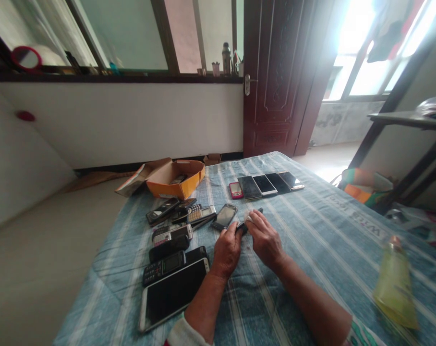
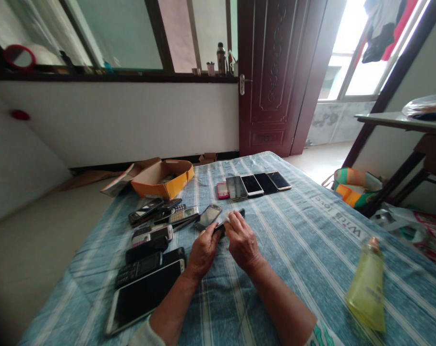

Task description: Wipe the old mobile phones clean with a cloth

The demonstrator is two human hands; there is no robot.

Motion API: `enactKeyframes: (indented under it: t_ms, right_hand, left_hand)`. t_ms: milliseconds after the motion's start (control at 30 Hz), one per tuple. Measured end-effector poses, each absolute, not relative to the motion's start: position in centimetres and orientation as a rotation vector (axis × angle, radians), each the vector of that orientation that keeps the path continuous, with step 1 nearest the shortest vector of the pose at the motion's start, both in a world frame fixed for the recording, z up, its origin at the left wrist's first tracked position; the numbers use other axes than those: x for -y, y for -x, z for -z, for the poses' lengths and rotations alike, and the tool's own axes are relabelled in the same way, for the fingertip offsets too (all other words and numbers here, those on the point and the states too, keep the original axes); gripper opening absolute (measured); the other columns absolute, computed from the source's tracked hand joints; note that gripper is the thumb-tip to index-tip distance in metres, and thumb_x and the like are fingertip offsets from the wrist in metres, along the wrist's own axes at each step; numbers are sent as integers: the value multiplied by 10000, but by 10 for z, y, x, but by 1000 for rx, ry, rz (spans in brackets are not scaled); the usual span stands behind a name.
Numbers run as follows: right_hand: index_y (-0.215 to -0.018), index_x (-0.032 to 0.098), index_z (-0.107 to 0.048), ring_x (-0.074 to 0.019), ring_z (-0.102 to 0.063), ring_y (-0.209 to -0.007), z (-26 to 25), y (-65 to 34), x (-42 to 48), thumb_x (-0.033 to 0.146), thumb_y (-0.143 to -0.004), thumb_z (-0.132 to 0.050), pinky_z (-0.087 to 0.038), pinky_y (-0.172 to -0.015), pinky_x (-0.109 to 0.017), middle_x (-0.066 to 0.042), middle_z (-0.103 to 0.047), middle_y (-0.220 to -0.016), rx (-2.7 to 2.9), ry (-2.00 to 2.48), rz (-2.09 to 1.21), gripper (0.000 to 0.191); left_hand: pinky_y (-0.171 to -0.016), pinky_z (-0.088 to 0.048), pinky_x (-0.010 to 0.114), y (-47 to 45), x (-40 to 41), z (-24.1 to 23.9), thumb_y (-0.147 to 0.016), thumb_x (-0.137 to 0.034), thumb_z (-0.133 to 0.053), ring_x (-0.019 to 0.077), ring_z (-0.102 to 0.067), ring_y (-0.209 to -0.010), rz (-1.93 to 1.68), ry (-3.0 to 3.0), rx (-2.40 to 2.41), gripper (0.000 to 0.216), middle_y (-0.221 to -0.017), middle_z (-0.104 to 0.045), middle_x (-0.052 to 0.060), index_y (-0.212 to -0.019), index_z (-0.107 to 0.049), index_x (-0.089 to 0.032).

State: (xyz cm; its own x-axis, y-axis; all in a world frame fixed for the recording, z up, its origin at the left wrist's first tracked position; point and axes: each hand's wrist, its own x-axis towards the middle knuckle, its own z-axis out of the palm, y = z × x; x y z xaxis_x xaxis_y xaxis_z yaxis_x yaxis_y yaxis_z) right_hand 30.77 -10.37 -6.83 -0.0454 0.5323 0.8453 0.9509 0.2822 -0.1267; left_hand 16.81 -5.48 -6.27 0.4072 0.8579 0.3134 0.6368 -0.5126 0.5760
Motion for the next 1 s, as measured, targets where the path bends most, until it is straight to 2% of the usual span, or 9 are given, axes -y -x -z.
enactKeyframes:
  t_ms: [267,467,667,800,1000]
  right_hand:
    - [-1115,156,-680,-241,-534,-1246,72,-317,100,102,-932,-402,-506,-1006,-389,-137,-655,-1183,1657,1392,596,338]
    - [-1130,141,-668,-254,-496,-1287,71,-302,102,108,-937,-402,-490,-1033,-408,-143,-625,-1247,1744,1319,540,330]
    - [-1141,134,-660,-251,-514,-1249,76,-316,95,89,-929,-397,-489,-1021,-405,-143,-643,-1189,1677,1420,505,341]
    - [-1154,155,-649,-236,-531,-1220,79,-315,94,83,-920,-398,-493,-1009,-392,-126,-642,-1186,1661,1473,466,350]
    - [-1073,150,-668,-230,-564,-1172,75,-303,100,99,-918,-434,-496,-1003,-373,-128,-646,-1175,1772,1439,444,286]
  left_hand:
    - [-952,-518,346,-169,56,68,-958,-186,-385,216,-625,-1049,-1096,-2634,-1154,366,-1168,-678,96,-1274,-570,-168]
    - [-898,-550,359,-170,57,69,-942,-174,-404,230,-609,-1009,-1317,-2804,-1138,332,-1190,-647,120,-1210,-598,-158]
    - [-953,-523,411,-172,54,71,-816,-95,-524,269,-580,-1073,-1184,-2824,-1173,461,-1213,-615,145,-1276,-509,-122]
    - [-990,-491,441,-175,51,71,-738,-115,-616,291,-556,-1126,-1046,-2705,-1271,554,-1232,-582,149,-1276,-485,-122]
    - [-905,-514,364,-182,56,67,-757,-199,-639,257,-596,-1026,-917,-2518,-1290,457,-1076,-614,124,-1193,-534,-111]
